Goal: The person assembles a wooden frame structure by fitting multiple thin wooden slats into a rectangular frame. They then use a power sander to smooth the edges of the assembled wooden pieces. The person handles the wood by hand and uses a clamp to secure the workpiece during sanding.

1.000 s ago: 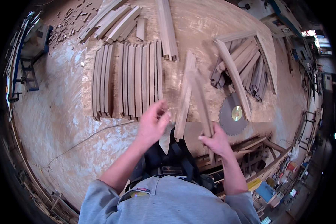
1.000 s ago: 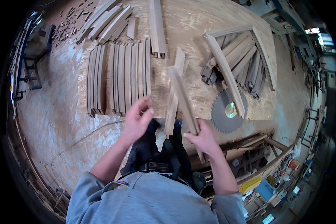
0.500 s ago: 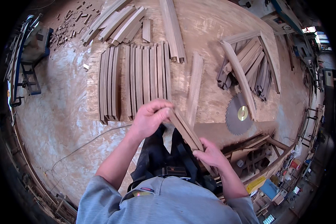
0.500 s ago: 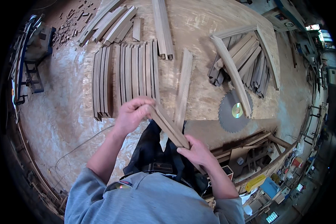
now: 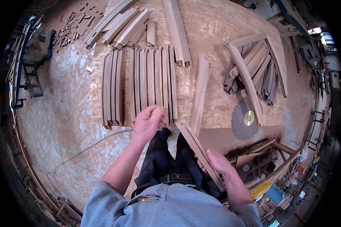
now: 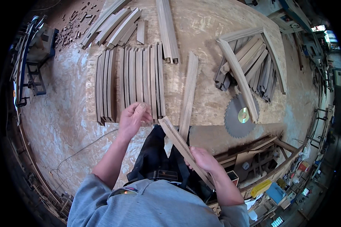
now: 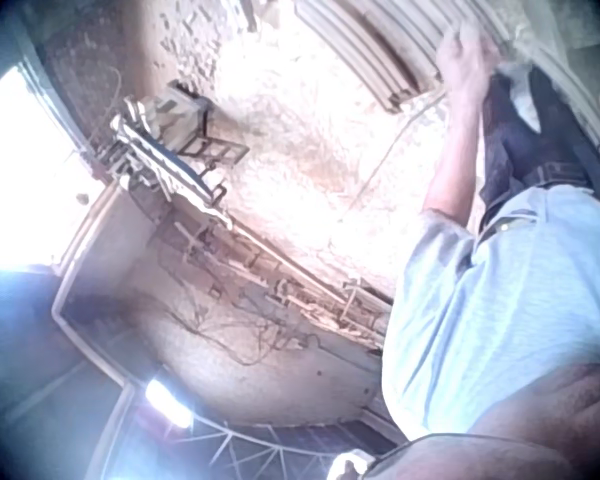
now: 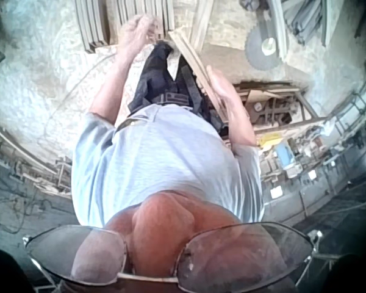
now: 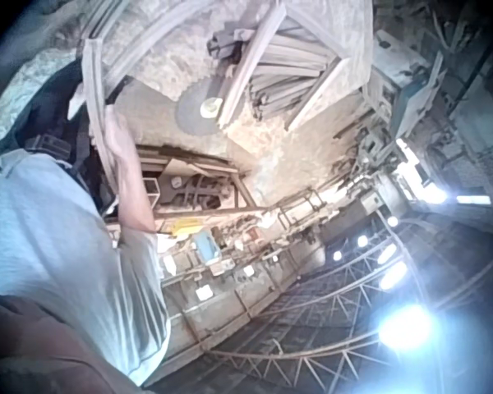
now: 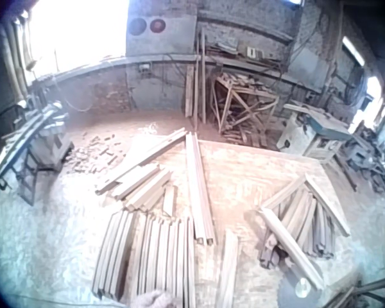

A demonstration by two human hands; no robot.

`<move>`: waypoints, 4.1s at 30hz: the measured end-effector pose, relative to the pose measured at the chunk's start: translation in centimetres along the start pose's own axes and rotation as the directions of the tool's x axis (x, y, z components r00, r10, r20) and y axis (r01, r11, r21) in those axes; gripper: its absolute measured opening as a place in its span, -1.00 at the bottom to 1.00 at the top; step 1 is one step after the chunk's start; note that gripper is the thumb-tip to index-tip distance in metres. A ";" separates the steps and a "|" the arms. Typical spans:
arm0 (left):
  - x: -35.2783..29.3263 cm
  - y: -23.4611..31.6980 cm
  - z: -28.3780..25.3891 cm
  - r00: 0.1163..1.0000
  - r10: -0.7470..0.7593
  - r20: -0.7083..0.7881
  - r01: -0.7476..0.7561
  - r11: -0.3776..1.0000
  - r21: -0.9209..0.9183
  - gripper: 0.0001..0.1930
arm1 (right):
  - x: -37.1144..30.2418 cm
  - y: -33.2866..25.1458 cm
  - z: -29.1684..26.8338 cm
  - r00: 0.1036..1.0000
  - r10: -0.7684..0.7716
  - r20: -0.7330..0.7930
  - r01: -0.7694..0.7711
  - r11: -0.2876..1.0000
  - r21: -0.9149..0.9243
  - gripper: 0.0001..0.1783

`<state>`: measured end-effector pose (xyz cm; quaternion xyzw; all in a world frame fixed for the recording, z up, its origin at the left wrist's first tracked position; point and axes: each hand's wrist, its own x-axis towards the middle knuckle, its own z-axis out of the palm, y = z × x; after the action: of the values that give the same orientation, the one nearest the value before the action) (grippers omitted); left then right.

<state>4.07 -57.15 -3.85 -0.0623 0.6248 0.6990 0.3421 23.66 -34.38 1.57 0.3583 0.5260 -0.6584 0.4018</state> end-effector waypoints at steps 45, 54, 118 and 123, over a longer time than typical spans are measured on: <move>4.5 0.3 -0.3 0.772 0.622 0.132 -0.292 0.162 0.943 -0.45 | 1.7 2.6 -1.2 0.985 -0.102 -0.137 0.122 0.982 0.141 -0.64; 7.0 0.2 2.2 0.772 0.594 0.228 -0.336 0.076 0.939 -0.44 | 1.8 3.4 -1.6 0.984 -0.110 -0.141 0.134 0.975 0.178 -0.63; -6.5 5.2 10.3 0.958 0.225 0.176 -0.274 0.542 0.795 -0.34 | -8.5 -5.8 -9.0 0.735 -0.620 -0.274 0.487 0.764 -0.423 -0.37; -7.1 5.3 11.5 0.950 0.220 0.222 -0.298 0.421 0.857 -0.34 | -8.9 -4.7 -10.1 0.742 -0.624 -0.245 0.486 0.752 -0.446 -0.40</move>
<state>10.41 -49.36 6.64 0.2464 0.8833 0.3215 0.2361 23.67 -22.53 9.50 0.2238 0.7860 -0.5611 0.1312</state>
